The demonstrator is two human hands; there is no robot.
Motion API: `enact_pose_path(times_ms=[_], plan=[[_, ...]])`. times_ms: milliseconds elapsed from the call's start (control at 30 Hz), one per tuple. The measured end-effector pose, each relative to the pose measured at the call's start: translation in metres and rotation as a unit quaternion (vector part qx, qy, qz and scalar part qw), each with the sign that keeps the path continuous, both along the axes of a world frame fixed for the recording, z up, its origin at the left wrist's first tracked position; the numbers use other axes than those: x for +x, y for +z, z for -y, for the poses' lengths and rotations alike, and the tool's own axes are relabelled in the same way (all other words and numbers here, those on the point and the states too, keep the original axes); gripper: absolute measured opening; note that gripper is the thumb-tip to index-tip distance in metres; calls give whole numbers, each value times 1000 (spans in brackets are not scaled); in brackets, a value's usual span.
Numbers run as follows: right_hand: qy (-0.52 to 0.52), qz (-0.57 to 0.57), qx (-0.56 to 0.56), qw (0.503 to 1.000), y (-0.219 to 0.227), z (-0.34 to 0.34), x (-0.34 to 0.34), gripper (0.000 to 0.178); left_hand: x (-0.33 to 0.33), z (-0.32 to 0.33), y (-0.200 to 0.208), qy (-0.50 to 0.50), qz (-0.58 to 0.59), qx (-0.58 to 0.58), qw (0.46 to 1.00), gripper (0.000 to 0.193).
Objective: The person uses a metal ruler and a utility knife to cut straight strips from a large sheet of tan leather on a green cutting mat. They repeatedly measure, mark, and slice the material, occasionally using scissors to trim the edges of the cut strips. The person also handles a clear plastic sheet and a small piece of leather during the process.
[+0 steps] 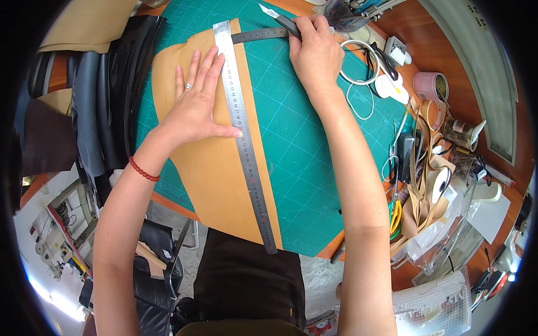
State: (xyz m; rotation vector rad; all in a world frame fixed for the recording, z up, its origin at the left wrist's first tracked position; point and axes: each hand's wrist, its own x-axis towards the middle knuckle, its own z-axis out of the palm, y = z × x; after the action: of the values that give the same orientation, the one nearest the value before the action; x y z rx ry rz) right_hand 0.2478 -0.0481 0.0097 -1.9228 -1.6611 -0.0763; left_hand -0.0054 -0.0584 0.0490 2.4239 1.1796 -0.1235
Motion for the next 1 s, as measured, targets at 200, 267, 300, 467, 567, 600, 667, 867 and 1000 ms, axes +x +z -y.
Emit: enact_pose_path(times_ms=[200,267,300,467,567,600,667,867,1000], plan=[[-3,-5,-1,1000,8,2,4,18,13,-3,15,-16,-81,14,996,144],[2,-24,17,1000,21,11,6,17,22,-4,30,-15,-158,18,987,144],[3,-54,-4,999,33,22,8,17,22,-4,32,-18,-166,25,986,143],[-51,-127,-35,990,66,83,26,24,22,-7,37,-46,-145,49,987,138],[-46,-291,-166,941,87,71,-11,35,25,-9,41,-54,-167,38,984,137],[-3,-282,-154,947,74,63,-18,41,28,-10,43,-56,-180,38,981,136],[24,-237,-207,949,66,43,-41,37,32,-10,44,-57,-210,36,975,133],[54,-16,-185,981,58,7,-81,41,27,-9,40,-55,-176,61,981,141],[51,19,-214,975,49,5,-89,44,25,-9,37,-55,-170,56,982,140]])
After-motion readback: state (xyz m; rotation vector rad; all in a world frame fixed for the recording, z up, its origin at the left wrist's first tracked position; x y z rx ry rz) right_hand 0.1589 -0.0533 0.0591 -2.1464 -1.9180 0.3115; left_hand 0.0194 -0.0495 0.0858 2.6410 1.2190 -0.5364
